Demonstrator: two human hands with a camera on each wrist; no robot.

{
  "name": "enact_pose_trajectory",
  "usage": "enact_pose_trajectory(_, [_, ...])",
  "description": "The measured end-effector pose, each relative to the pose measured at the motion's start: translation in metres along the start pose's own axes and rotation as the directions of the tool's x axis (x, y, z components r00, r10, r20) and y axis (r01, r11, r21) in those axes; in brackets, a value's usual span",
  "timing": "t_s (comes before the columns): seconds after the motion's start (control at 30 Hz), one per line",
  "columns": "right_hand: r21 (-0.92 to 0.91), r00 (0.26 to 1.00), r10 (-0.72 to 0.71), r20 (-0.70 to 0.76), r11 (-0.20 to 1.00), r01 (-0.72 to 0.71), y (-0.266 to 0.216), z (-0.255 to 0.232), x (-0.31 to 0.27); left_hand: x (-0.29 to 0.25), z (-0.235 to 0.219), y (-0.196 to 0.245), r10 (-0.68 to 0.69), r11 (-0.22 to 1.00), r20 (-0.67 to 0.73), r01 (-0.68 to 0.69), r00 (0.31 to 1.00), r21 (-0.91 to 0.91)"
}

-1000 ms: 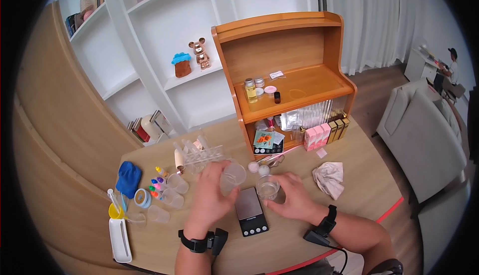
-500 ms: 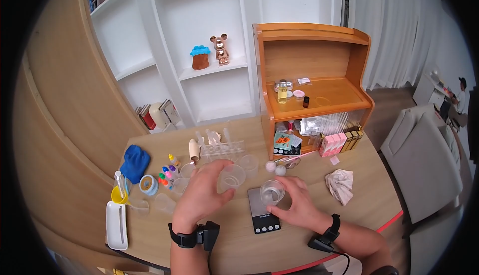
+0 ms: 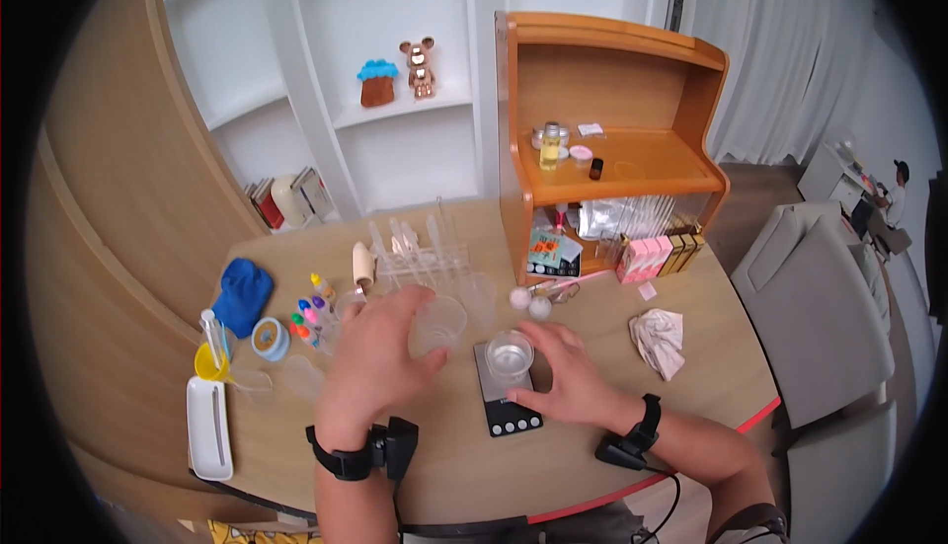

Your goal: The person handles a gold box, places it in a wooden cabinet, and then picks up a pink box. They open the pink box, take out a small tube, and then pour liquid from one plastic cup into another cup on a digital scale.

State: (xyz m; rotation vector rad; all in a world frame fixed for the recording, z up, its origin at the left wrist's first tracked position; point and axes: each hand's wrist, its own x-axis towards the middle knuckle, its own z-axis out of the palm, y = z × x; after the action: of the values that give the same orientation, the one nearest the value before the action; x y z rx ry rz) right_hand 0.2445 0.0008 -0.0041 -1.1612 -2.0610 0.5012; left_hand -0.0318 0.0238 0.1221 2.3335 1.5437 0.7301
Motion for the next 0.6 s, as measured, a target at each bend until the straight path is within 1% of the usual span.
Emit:
enact_pose_trajectory(0.03, [0.001, 0.998, -0.002, 0.061, 1.000, 0.002, -0.001, -0.007, 0.000, 0.000, -0.002, 0.002, -0.024, 1.000, 0.020, 0.023, 1.000, 0.015])
enact_pose_trajectory(0.07, [0.003, 0.997, 0.002, 0.076, 1.000, -0.002, 0.000, -0.011, -0.003, 0.001, -0.003, 0.001, -0.045, 0.998, 0.033, 0.044, 0.998, 0.035])
enact_pose_trajectory(0.1, [0.050, 0.995, 0.016, 0.103, 0.998, -0.022, 0.003, -0.017, -0.005, 0.002, -0.002, -0.002, -0.059, 0.998, 0.034, 0.058, 0.998, 0.030])
enact_pose_trajectory(0.13, [0.097, 0.991, 0.029, 0.133, 0.994, -0.042, 0.006, -0.021, -0.008, 0.002, -0.002, -0.005, -0.073, 0.997, 0.064, 0.072, 0.995, 0.004])
enact_pose_trajectory(0.17, [0.099, 0.988, 0.025, 0.151, 0.994, -0.040, 0.007, -0.025, -0.011, 0.002, 0.000, -0.009, -0.087, 0.996, 0.092, 0.089, 0.992, -0.021])
enact_pose_trajectory(0.2, [0.103, 0.979, 0.042, 0.199, 0.993, -0.063, 0.008, -0.028, -0.015, 0.001, 0.002, -0.011, -0.104, 0.994, 0.089, 0.106, 0.991, -0.025])
enact_pose_trajectory(0.23, [0.106, 0.968, 0.059, 0.245, 0.991, -0.087, 0.008, -0.029, -0.016, 0.000, 0.005, -0.014, -0.091, 0.994, 0.088, 0.096, 0.992, -0.057])
enact_pose_trajectory(0.27, [0.111, 0.965, 0.057, 0.255, 0.990, -0.088, 0.006, -0.029, -0.016, 0.000, 0.007, -0.016, -0.075, 0.993, 0.090, 0.082, 0.993, -0.086])
enact_pose_trajectory(0.3, [0.062, 0.957, 0.069, 0.283, 0.994, -0.090, 0.004, -0.029, -0.017, 0.002, 0.006, -0.015, -0.083, 0.992, 0.094, 0.091, 0.992, -0.085])
enact_pose_trajectory(0.33, [0.012, 0.948, 0.083, 0.308, 0.996, -0.091, 0.002, -0.030, -0.018, 0.004, 0.006, -0.012, -0.128, 0.984, 0.162, 0.146, 0.978, -0.105])
enact_pose_trajectory(0.37, [0.016, 0.947, 0.087, 0.311, 0.995, -0.097, 0.001, -0.029, -0.019, 0.006, 0.007, -0.010, -0.167, 0.973, 0.230, 0.198, 0.959, -0.120])
enact_pose_trajectory(0.43, [-0.056, 0.941, 0.084, 0.328, 0.996, -0.070, -0.001, -0.028, -0.018, 0.010, 0.010, -0.008, -0.177, 0.970, 0.267, 0.214, 0.947, -0.116])
enact_pose_trajectory(0.47, [-0.051, 0.941, 0.086, 0.327, 0.996, -0.074, -0.001, -0.028, -0.017, 0.011, 0.011, -0.008, -0.186, 0.967, 0.296, 0.228, 0.937, -0.114])
enact_pose_trajectory(0.6, [-0.050, 0.943, 0.099, 0.318, 0.995, -0.087, -0.003, -0.027, -0.017, 0.016, 0.023, -0.011, -0.172, 0.974, 0.293, 0.207, 0.940, -0.092])
